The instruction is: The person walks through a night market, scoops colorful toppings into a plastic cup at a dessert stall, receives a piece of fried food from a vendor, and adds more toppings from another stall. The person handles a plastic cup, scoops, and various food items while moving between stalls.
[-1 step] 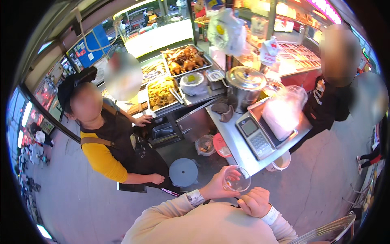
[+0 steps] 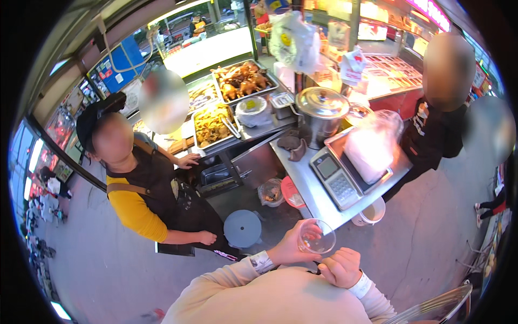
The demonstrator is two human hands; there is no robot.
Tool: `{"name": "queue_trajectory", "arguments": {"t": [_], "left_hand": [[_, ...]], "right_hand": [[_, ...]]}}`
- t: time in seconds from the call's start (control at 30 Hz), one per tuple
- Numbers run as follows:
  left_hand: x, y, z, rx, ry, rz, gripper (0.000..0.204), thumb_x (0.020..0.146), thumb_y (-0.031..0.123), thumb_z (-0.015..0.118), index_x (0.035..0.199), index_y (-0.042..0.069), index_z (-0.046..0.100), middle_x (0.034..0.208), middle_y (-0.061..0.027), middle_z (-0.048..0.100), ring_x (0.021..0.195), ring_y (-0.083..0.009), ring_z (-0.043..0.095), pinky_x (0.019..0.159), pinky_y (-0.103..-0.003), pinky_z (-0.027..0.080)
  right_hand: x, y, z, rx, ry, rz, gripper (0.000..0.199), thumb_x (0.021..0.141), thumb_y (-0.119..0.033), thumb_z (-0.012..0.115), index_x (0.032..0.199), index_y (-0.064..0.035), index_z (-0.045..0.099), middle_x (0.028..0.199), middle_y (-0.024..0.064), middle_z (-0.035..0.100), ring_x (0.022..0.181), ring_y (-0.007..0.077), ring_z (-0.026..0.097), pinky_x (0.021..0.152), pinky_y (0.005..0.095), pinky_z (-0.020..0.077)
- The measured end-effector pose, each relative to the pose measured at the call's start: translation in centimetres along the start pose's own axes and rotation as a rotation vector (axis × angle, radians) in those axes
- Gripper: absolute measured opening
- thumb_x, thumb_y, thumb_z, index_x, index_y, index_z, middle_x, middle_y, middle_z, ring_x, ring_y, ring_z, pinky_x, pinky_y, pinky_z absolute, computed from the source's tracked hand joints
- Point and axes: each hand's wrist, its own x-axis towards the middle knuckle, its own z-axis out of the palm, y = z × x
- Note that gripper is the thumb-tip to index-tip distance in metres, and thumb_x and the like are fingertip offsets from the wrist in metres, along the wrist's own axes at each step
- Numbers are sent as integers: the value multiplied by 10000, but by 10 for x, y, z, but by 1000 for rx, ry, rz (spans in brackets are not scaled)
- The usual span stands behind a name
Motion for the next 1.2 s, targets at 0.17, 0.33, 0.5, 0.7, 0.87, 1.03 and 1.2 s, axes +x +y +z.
{"name": "queue_trajectory", "arguments": {"t": [0.17, 0.33, 0.5, 0.7, 0.87, 1.03, 1.2], "left_hand": [[35, 0, 96, -43, -126, 49, 1033, 714, 98, 939, 1535, 80, 312, 1359, -120, 545, 1177, -193, 589, 1040, -382, 486], [49, 0, 163, -45, -171, 29, 1030, 714, 151, 949, 1534, 84, 329, 1346, -124, 557, 1171, -190, 592, 1042, -388, 481], [54, -10, 227, -63, -203, 9, 986, 747, 177, 918, 1533, 92, 329, 1291, -101, 575, 1150, -186, 592, 1018, -374, 487], [61, -9, 286, -17, -203, 17, 971, 734, 163, 919, 1505, 71, 335, 1250, -112, 590, 1205, -209, 591, 1068, -388, 476], [76, -31, 311, 27, -246, 47, 1014, 718, 78, 927, 1515, 85, 300, 1318, -111, 550, 1257, -222, 567, 1099, -405, 466], [121, -38, 325, 1, -261, -11, 992, 720, 36, 916, 1508, 86, 315, 1373, -122, 514, 1259, -226, 565, 1092, -413, 472], [214, -70, 329, 35, -108, 172, 1072, 636, 127, 980, 1498, 82, 344, 1326, -122, 571, 1229, -224, 582, 1071, -404, 475]], "right_hand": [[-66, -4, -78, -121, 90, 73, 153, 849, -135, 744, 899, -31, 643, 656, 50, 571, 508, 207, 515, 479, 344, 389], [-112, -7, -131, -138, 141, 136, 142, 883, -111, 696, 968, -13, 637, 683, 55, 585, 497, 219, 497, 485, 351, 393], [-162, -20, -180, -208, 266, 209, 201, 884, -43, 695, 1054, -22, 590, 693, 60, 589, 484, 232, 477, 489, 358, 389], [-204, -26, -212, -198, 304, 261, 235, 858, -2, 736, 984, -62, 548, 701, 53, 600, 490, 236, 489, 487, 360, 368], [-223, -10, -231, -186, 309, 273, 200, 887, -34, 714, 1022, -52, 567, 700, 67, 598, 501, 244, 502, 492, 367, 388], [-247, 24, -246, -215, 312, 341, 197, 921, -50, 657, 1103, -7, 598, 690, 89, 577, 509, 253, 512, 497, 377, 403], [-256, 77, -278, -265, 312, 398, 218, 900, -5, 632, 1114, 19, 599, 678, 84, 563, 508, 247, 505, 492, 374, 401]]}}
